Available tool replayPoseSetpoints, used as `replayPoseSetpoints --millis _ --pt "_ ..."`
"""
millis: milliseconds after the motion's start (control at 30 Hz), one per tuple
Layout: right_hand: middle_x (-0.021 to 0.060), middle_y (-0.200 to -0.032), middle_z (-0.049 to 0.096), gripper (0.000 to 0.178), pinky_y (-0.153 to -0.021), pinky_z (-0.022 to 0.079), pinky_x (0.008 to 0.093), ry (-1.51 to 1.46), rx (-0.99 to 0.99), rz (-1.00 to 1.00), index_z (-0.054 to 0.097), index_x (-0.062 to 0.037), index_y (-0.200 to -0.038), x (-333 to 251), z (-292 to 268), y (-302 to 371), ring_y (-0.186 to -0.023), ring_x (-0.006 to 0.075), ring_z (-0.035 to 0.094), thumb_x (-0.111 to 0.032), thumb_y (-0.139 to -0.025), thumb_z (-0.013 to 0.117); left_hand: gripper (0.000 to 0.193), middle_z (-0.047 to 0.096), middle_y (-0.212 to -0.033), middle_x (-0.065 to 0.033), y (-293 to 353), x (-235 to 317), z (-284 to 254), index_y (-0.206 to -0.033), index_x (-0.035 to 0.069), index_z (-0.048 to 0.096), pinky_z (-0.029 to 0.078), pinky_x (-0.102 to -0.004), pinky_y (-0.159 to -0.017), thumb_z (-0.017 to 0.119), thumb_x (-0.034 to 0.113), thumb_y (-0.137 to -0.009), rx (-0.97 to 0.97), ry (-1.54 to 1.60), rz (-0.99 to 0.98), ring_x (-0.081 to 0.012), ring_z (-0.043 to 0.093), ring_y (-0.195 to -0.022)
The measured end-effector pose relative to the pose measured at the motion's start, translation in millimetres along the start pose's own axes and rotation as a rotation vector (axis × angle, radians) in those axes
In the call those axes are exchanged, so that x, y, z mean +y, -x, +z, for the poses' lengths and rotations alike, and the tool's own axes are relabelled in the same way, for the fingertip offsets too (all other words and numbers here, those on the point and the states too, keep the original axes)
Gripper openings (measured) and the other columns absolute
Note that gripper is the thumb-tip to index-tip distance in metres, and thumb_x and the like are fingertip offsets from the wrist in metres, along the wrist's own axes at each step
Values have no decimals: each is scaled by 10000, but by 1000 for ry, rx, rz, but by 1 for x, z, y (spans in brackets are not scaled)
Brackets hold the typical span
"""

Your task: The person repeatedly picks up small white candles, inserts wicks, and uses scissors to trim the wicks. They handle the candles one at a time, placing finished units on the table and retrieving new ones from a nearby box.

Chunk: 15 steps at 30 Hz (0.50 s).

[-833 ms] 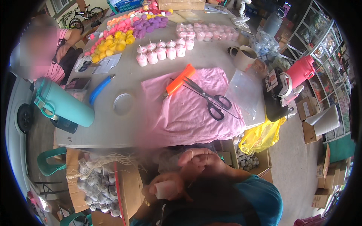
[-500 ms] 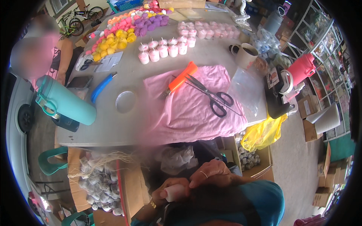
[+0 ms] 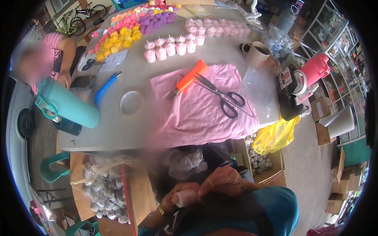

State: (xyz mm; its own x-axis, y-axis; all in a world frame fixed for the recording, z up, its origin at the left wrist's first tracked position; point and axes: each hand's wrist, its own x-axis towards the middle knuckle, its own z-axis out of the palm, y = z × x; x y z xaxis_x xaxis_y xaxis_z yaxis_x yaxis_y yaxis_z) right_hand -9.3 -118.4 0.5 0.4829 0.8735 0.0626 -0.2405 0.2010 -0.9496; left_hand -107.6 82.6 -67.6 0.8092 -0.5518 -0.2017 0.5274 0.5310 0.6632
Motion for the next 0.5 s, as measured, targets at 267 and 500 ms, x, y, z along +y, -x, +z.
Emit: replayPoseSetpoints --millis 267,500 --pt "163 -896 707 144 -750 534 301 -52 46 33 694 18 -948 0 -3 1 -843 216 694 -7 -901 561 925 599 -850 -36 0 -10 -12 -1021 -36 572 441 -192 -609 679 755 -552 3 -4 -34 -91 584 -702" --pt "123 -988 654 169 -851 472 330 -54 95 135 686 -10 -910 -10 -8 -1 -980 208 622 -81 -922 533 782 612 -870 -127 7 -8 -17 -1105 -69 509 509 -294 -691 706 537 -652 -9 137 144 -185 602 -686"
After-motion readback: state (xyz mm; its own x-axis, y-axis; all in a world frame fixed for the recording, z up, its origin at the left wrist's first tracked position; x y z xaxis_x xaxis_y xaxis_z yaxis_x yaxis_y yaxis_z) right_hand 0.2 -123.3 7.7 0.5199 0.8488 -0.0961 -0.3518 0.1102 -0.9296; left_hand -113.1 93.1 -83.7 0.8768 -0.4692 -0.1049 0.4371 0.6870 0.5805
